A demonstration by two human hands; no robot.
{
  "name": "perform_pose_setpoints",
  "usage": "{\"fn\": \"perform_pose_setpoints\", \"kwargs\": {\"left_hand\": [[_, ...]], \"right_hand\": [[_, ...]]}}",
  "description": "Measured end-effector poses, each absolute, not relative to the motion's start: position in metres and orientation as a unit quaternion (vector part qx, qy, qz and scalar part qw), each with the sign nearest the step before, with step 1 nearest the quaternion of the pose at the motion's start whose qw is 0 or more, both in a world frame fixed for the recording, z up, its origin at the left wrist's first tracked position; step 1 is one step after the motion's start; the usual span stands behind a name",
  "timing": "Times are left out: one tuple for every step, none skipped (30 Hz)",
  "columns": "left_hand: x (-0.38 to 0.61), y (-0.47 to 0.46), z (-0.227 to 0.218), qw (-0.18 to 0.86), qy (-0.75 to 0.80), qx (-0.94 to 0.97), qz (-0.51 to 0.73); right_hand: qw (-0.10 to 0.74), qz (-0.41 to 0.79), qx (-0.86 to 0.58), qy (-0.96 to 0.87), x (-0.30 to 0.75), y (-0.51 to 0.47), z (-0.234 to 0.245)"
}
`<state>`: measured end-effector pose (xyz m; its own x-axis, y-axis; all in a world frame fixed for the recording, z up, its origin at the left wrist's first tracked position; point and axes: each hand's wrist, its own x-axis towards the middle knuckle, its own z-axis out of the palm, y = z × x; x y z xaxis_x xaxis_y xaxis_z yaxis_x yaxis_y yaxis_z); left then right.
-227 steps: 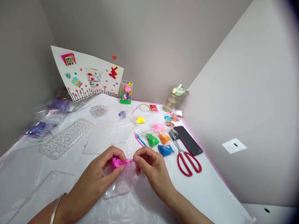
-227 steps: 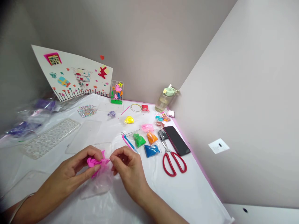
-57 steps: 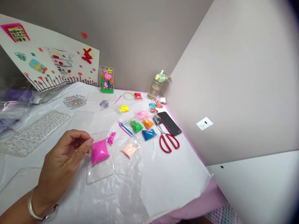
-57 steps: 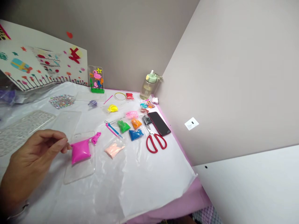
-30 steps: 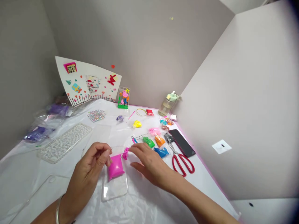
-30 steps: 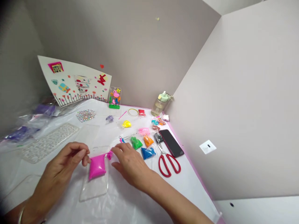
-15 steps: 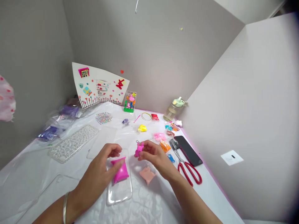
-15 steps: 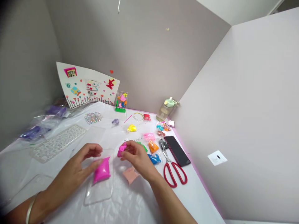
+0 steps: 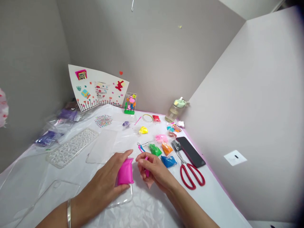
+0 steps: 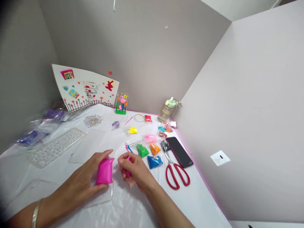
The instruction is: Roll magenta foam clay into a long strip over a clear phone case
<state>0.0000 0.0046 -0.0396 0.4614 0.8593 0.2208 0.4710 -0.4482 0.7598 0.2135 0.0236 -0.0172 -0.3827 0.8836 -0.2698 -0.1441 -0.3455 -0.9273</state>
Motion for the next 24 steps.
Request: {"fn": "perform_pose_setpoints", "kwargs": {"left_hand": [[0.001, 0.003, -0.038, 0.322, 0.405, 0.795, 0.317], [0.002, 0.001, -0.036, 0.325, 0.393, 0.796, 0.326], [0.002, 0.000, -0.036, 0.332, 0.385, 0.794, 0.333], [0.003, -0.001, -0.035, 0.345, 0.382, 0.788, 0.339], [0.003, -0.001, -0.035, 0.362, 0.386, 0.775, 0.346], [0.003, 0.000, -0.034, 0.384, 0.398, 0.754, 0.353], [0.003, 0.002, -0.034, 0.412, 0.414, 0.727, 0.361], [0.002, 0.003, -0.033, 0.445, 0.430, 0.695, 0.366], [0.002, 0.005, -0.032, 0.481, 0.441, 0.663, 0.366], [0.001, 0.007, -0.031, 0.516, 0.447, 0.636, 0.359], [0.001, 0.008, -0.031, 0.543, 0.448, 0.617, 0.351], [0.001, 0.009, -0.030, 0.560, 0.448, 0.608, 0.341], [0.001, 0.010, -0.030, 0.564, 0.449, 0.607, 0.335], [0.001, 0.010, -0.030, 0.558, 0.453, 0.611, 0.333], [0.002, 0.010, -0.030, 0.548, 0.455, 0.618, 0.333], [0.002, 0.011, -0.029, 0.543, 0.456, 0.622, 0.332], [0.003, 0.011, -0.029, 0.541, 0.456, 0.624, 0.332], [0.003, 0.011, -0.028, 0.540, 0.456, 0.625, 0.331], [0.002, 0.012, -0.028, 0.529, 0.462, 0.631, 0.329], [0.002, 0.013, -0.028, 0.509, 0.473, 0.642, 0.324], [0.000, 0.014, -0.028, 0.482, 0.485, 0.657, 0.318], [-0.001, 0.014, -0.029, 0.449, 0.497, 0.675, 0.310], [-0.002, 0.014, -0.030, 0.418, 0.504, 0.694, 0.299], [-0.003, 0.014, -0.033, 0.394, 0.504, 0.712, 0.289]], "right_hand": [[0.355, 0.699, -0.423, -0.454, 0.212, 0.022, -0.018], [0.347, 0.693, -0.424, -0.470, 0.210, 0.020, -0.019], [0.340, 0.684, -0.424, -0.487, 0.208, 0.018, -0.019], [0.336, 0.673, -0.424, -0.504, 0.207, 0.017, -0.018], [0.335, 0.661, -0.426, -0.519, 0.205, 0.015, -0.017], [0.336, 0.646, -0.431, -0.532, 0.204, 0.015, -0.015], [0.337, 0.633, -0.437, -0.543, 0.204, 0.014, -0.014], [0.338, 0.622, -0.443, -0.550, 0.203, 0.014, -0.012], [0.338, 0.617, -0.447, -0.553, 0.203, 0.014, -0.010], [0.337, 0.613, -0.450, -0.555, 0.203, 0.013, -0.008], [0.335, 0.610, -0.451, -0.559, 0.204, 0.013, -0.007], [0.334, 0.606, -0.451, -0.564, 0.204, 0.012, -0.006], [0.331, 0.601, -0.449, -0.572, 0.204, 0.012, -0.005], [0.327, 0.593, -0.448, -0.584, 0.205, 0.012, -0.004], [0.322, 0.583, -0.448, -0.597, 0.205, 0.012, -0.004], [0.317, 0.572, -0.449, -0.609, 0.206, 0.014, -0.003], [0.311, 0.561, -0.451, -0.620, 0.207, 0.017, -0.003], [0.308, 0.553, -0.457, -0.625, 0.208, 0.021, -0.002], [0.308, 0.544, -0.464, -0.627, 0.209, 0.028, -0.001], [0.312, 0.535, -0.473, -0.626, 0.210, 0.036, 0.001], [0.317, 0.526, -0.484, -0.624, 0.212, 0.045, 0.002], [0.323, 0.515, -0.495, -0.621, 0.213, 0.056, 0.003], [0.330, 0.504, -0.505, -0.618, 0.214, 0.068, 0.005], [0.335, 0.494, -0.514, -0.616, 0.215, 0.080, 0.005]]}}
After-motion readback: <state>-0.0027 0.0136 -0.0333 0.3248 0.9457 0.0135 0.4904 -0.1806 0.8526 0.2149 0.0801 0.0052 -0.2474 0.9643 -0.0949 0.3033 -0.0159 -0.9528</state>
